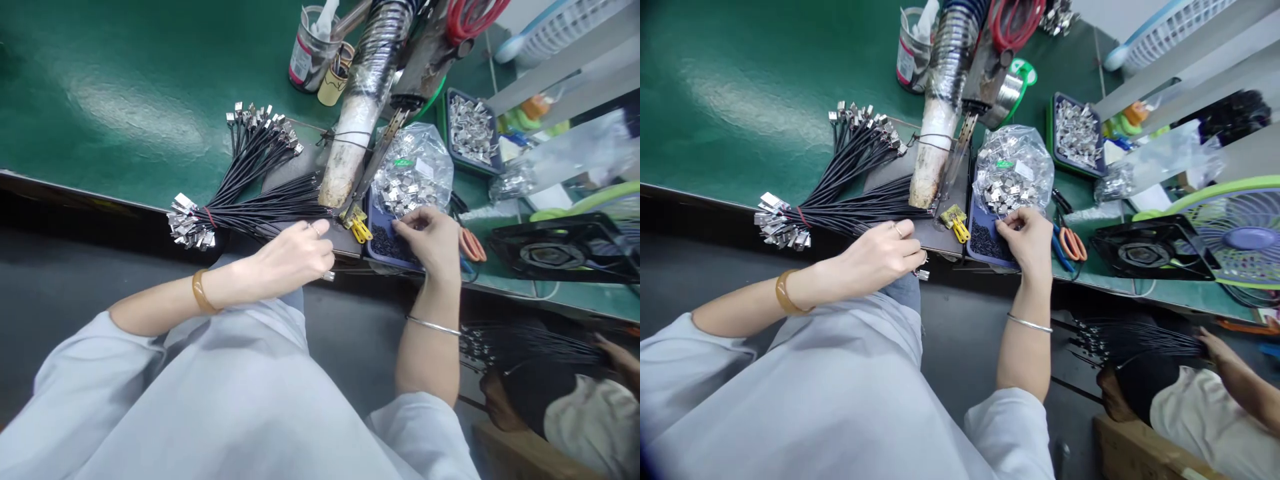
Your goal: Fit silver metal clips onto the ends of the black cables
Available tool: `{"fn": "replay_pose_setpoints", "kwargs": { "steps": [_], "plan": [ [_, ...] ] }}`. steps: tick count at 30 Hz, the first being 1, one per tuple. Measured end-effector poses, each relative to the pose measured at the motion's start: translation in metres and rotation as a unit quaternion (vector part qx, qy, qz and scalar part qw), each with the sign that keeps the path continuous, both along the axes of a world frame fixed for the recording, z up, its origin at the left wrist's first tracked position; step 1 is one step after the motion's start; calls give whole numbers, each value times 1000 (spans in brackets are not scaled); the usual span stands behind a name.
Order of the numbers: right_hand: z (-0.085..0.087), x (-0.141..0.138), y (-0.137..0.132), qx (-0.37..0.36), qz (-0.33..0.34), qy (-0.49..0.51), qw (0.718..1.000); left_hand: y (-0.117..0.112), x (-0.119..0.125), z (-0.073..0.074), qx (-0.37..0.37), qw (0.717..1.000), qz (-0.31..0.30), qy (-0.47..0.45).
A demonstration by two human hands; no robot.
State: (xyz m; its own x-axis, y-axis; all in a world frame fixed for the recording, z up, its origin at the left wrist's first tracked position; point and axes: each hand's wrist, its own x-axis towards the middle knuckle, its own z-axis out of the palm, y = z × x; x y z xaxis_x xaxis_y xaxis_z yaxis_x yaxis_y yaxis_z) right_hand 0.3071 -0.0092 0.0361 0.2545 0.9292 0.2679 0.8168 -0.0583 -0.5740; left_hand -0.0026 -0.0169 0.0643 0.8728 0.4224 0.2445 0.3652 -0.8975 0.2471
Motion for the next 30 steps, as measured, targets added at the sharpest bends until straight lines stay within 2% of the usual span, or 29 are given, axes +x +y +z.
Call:
{"fn": "replay_pose_setpoints", "kwargs": {
  "steps": [2,4,6,8,9,11,14,17,19,24,28,30],
  "plan": [
    [0,-8,-4,-11,-21,-8,1000,8,-5,1,-44,994,-29,-91],
    [1,-14,-8,-3,-32,-17,999,14,-7,-1,-179,968,-50,-170],
    [4,-21,-13,33,-34,-8,999,17,-6,-6,-347,907,-35,-236],
    [8,-31,-21,82,-27,29,996,17,-1,-12,-463,838,13,-288],
    [11,-38,-26,102,-19,58,993,17,3,-14,-491,813,40,-310],
    [16,-58,-38,125,7,119,985,15,9,-16,-506,788,86,-341],
    [19,-94,-54,167,20,153,974,14,15,-15,-488,790,128,-348],
    [13,-123,-63,254,32,106,961,12,16,-14,-473,802,141,-336],
    [7,-132,-65,271,60,105,955,12,16,-13,-466,809,143,-329],
    [-2,-136,-64,191,75,193,959,14,16,-10,-451,829,128,-304],
    [-3,-135,-61,181,31,226,957,15,16,-9,-475,811,132,-317],
    [-3,-134,-60,162,43,224,960,15,17,-10,-485,803,134,-320]
  ]
}}
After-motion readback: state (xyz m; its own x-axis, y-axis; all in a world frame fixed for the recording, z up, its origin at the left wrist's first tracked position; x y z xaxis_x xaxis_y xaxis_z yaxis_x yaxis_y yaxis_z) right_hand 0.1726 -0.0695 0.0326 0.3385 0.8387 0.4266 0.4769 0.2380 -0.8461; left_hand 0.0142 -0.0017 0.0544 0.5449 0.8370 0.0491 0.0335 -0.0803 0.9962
